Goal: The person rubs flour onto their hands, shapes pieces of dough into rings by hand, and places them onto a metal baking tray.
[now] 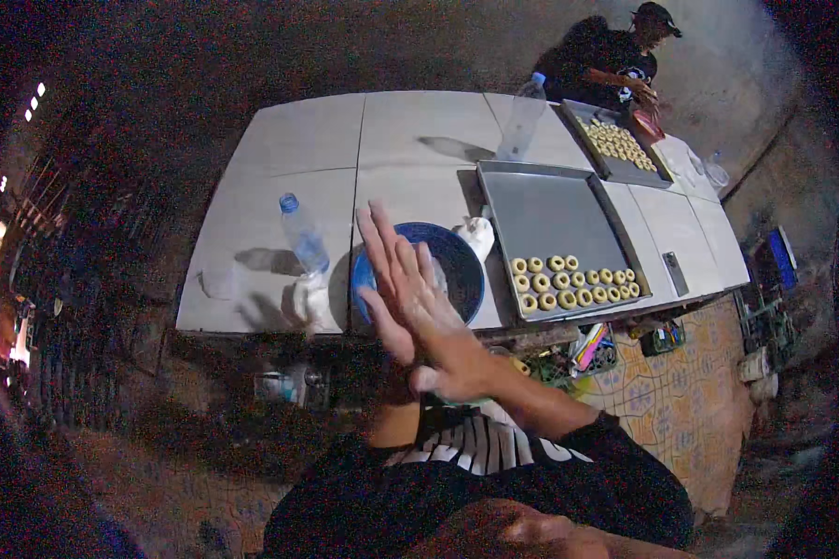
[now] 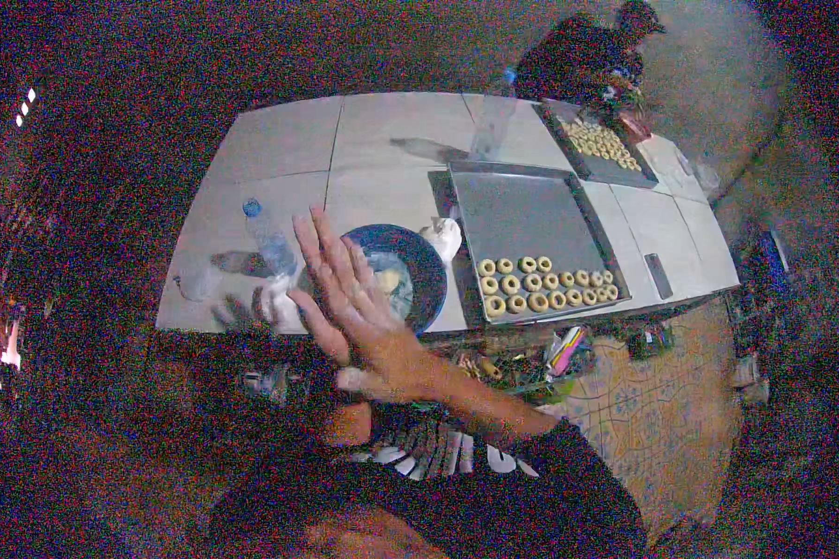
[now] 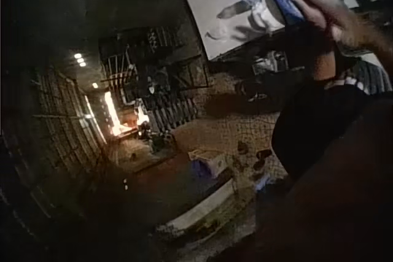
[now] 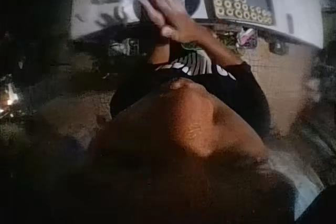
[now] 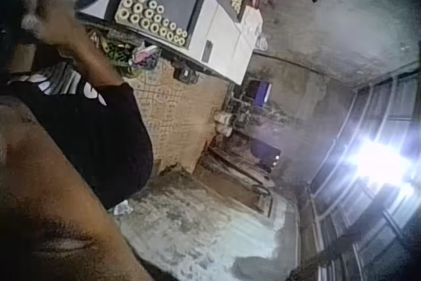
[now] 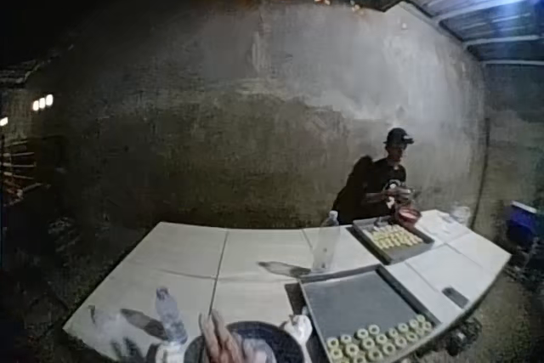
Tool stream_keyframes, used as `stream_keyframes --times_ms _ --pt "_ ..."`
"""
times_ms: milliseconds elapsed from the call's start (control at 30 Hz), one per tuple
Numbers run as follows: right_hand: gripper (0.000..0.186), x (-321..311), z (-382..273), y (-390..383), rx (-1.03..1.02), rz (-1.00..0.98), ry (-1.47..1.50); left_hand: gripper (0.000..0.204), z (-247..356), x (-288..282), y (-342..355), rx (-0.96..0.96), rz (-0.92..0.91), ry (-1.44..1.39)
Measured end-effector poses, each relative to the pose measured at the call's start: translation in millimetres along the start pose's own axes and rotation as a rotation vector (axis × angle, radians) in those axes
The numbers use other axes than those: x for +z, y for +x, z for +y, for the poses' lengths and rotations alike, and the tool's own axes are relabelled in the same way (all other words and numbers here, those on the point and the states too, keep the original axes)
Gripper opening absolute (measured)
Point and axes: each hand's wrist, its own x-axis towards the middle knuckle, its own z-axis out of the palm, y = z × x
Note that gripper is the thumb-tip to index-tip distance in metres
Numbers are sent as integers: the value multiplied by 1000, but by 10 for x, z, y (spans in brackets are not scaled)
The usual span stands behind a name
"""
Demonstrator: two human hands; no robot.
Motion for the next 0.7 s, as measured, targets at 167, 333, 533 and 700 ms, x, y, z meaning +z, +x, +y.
stream_keyframes --times_ms 167,333,533,700 --pt "117 -114 127 0 154 124 -31 102 -29 -30 -192 -75 -208 113" --pt "111 -182 179 88 107 -1 -50 117 28 -99 -276 -125 -101 -161" --pt "115 88 -15 -73 159 65 71 108 73 -74 -164 -131 -89 260" --pt "108 -169 348 18 205 125 -128 117 57 -57 -432 -208 -106 -91"
